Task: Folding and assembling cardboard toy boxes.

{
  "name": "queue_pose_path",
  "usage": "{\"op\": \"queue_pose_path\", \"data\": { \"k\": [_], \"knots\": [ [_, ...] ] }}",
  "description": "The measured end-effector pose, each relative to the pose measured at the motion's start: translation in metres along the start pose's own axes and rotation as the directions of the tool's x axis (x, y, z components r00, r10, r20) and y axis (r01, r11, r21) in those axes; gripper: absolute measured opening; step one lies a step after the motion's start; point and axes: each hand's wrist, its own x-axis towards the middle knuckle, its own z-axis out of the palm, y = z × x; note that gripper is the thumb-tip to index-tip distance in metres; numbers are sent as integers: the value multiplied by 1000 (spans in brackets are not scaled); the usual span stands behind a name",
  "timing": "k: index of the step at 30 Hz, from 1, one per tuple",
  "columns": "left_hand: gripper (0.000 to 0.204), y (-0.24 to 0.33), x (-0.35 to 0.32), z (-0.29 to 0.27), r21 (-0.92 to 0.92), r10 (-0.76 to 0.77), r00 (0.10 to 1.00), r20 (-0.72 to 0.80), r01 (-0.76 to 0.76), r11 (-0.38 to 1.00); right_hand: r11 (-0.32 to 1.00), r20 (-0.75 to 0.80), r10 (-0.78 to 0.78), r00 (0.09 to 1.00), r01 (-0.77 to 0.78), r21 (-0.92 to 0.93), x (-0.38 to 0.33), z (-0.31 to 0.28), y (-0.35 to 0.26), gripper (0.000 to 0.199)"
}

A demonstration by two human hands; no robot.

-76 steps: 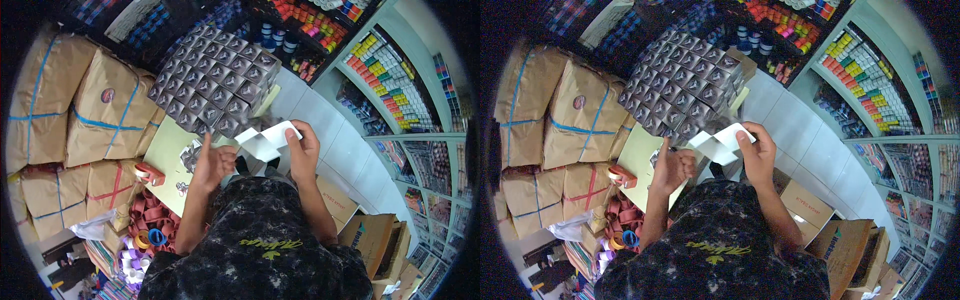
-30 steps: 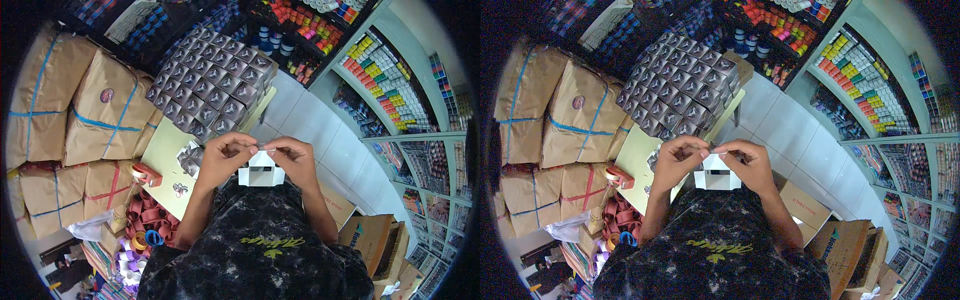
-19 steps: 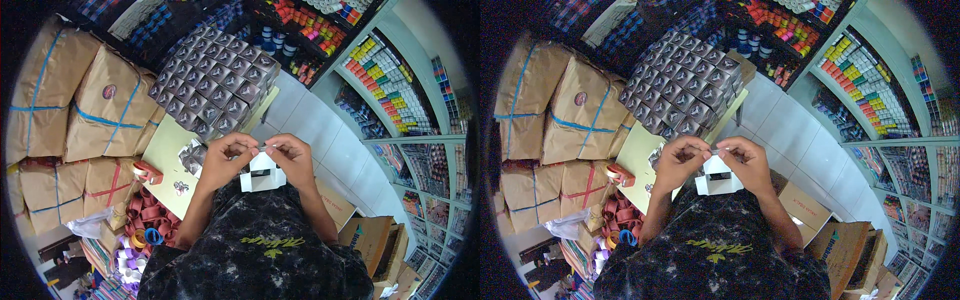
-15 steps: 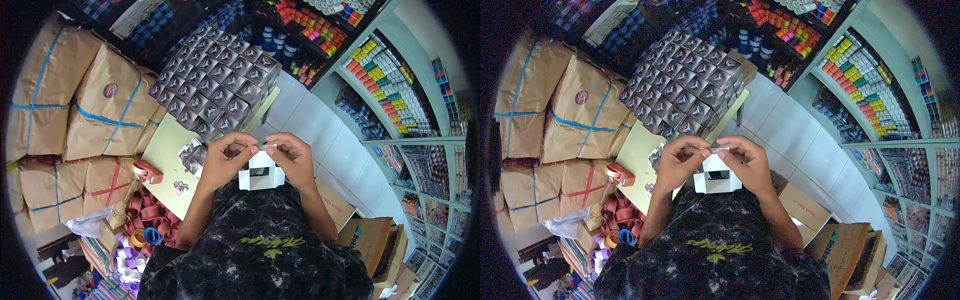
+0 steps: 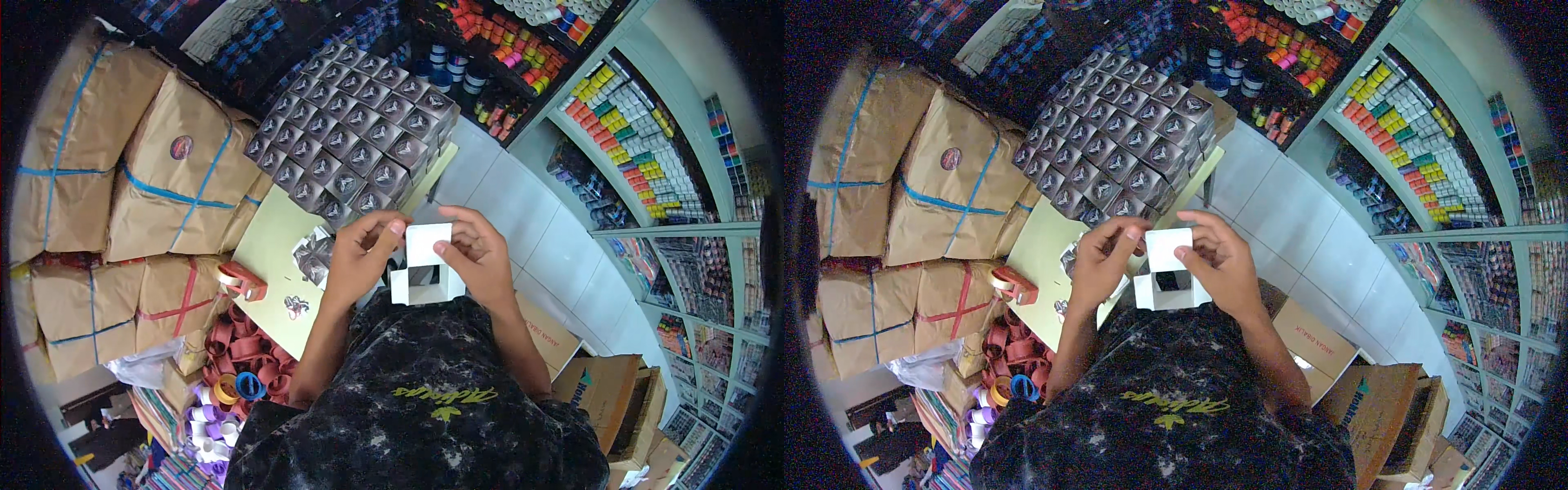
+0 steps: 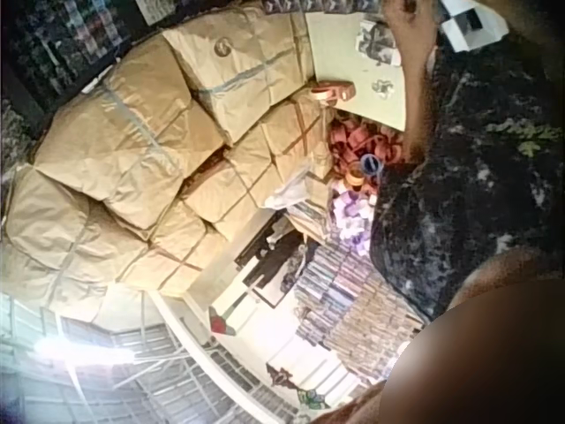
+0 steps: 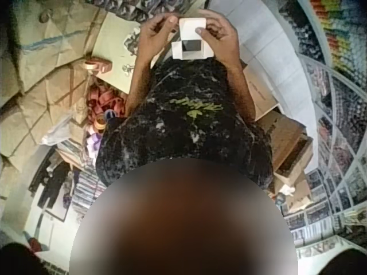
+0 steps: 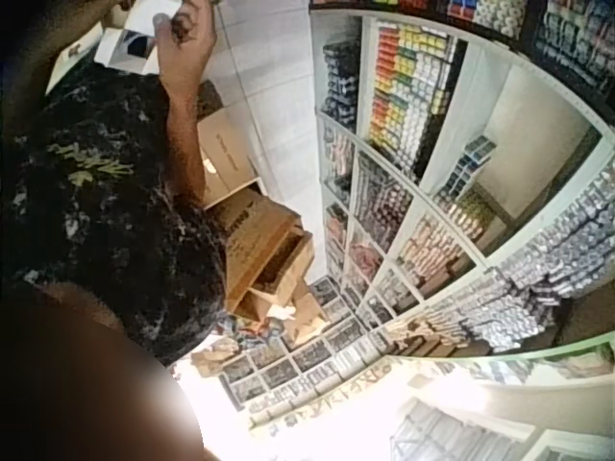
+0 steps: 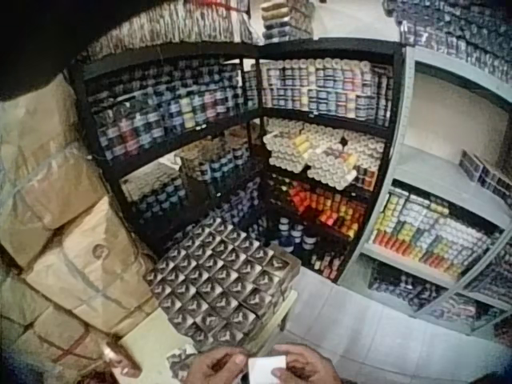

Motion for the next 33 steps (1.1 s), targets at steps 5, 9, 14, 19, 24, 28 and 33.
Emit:
{"op": "queue_pose_path", "data": {
  "k": [5,9,14,19,24,28,33],
  "knots": [
    [31,-17,2,-11,65,-96,994,-43,98,993,991,-153,-137,979,136,-21,-1,-10,7,28],
    [39,-38,0,-17,-7,-234,965,-119,235,972,949,-110,-310,944,314,23,-1,-15,11,19],
    [53,-37,-2,-18,-588,-428,897,108,405,700,932,-84,-357,930,361,38,-1,-9,12,22],
    [65,-27,-5,-10,-607,-285,956,71,269,748,920,53,-393,918,392,31,-1,-10,9,27],
    [77,-24,0,-6,-580,-132,991,-34,88,810,892,121,-419,900,433,-133,1,-18,9,28],
    [76,-26,1,-10,-627,-105,994,-13,74,775,894,141,-398,906,418,-162,1,-23,14,31],
    [69,-23,-5,-16,-551,-348,937,23,302,778,813,252,-347,903,424,-399,3,-30,7,46]
  ]
}}
